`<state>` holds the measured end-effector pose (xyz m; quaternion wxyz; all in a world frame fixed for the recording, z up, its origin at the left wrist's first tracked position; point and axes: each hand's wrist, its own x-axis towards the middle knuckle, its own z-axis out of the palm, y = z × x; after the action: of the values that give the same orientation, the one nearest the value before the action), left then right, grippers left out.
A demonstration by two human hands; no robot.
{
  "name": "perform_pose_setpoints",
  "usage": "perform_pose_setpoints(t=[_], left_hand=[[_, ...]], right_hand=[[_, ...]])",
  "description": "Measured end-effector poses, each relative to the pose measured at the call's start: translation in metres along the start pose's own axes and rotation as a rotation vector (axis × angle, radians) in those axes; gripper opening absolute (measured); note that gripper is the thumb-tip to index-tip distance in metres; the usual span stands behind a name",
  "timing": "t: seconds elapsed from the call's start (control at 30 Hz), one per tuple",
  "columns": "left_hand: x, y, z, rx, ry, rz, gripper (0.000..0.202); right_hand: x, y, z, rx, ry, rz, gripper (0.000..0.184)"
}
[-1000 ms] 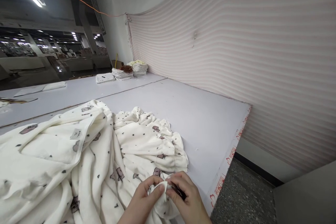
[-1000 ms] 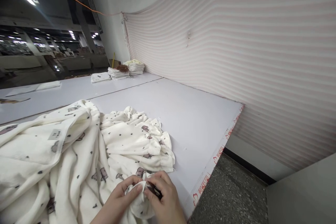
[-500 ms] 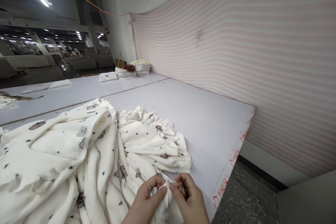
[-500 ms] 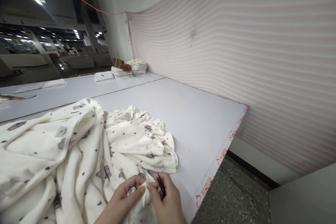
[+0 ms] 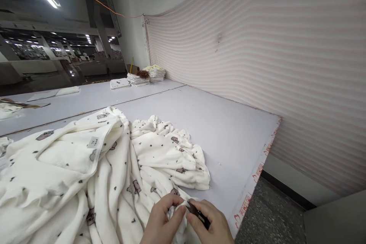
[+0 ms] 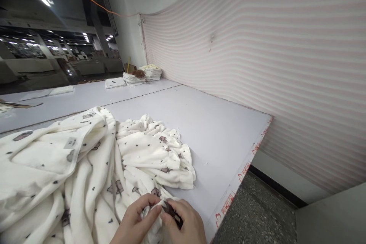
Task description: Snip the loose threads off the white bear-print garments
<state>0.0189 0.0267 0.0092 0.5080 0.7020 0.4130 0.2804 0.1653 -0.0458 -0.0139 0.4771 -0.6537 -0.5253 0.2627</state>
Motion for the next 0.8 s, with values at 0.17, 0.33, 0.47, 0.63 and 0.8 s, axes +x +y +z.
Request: perform_pose_setpoints(t=[0.17, 0.33, 0.47, 0.63, 0.8], left_hand=[[0.001, 0.000, 0.003, 0.075, -0.019, 0.006, 0.022], [0.001, 0.002, 0.002, 0.069, -0.025, 0.018, 0.020], [0.002, 0.002, 0.002, 0.109, -0.024, 0.081, 0.015], [0.004, 0.002, -0.001, 0.192, -0.036, 0.138, 0.013], [0.003, -0.010, 0.003, 0.308, -0.058, 0.257, 0.012]], right_hand=[[0.001, -0.002, -0.003, 0.006, -0.040, -0.022, 0.023], [0.005, -0.002, -0.004, 0.073, -0.090, 0.001, 0.021], [0.008, 0.002, -0.004, 0.171, -0.150, 0.048, 0.024], [0.008, 0.008, -0.002, 0.212, -0.180, 0.123, 0.029], [0.031, 0.019, 0.002, 0.272, -0.001, 0.175, 0.035]])
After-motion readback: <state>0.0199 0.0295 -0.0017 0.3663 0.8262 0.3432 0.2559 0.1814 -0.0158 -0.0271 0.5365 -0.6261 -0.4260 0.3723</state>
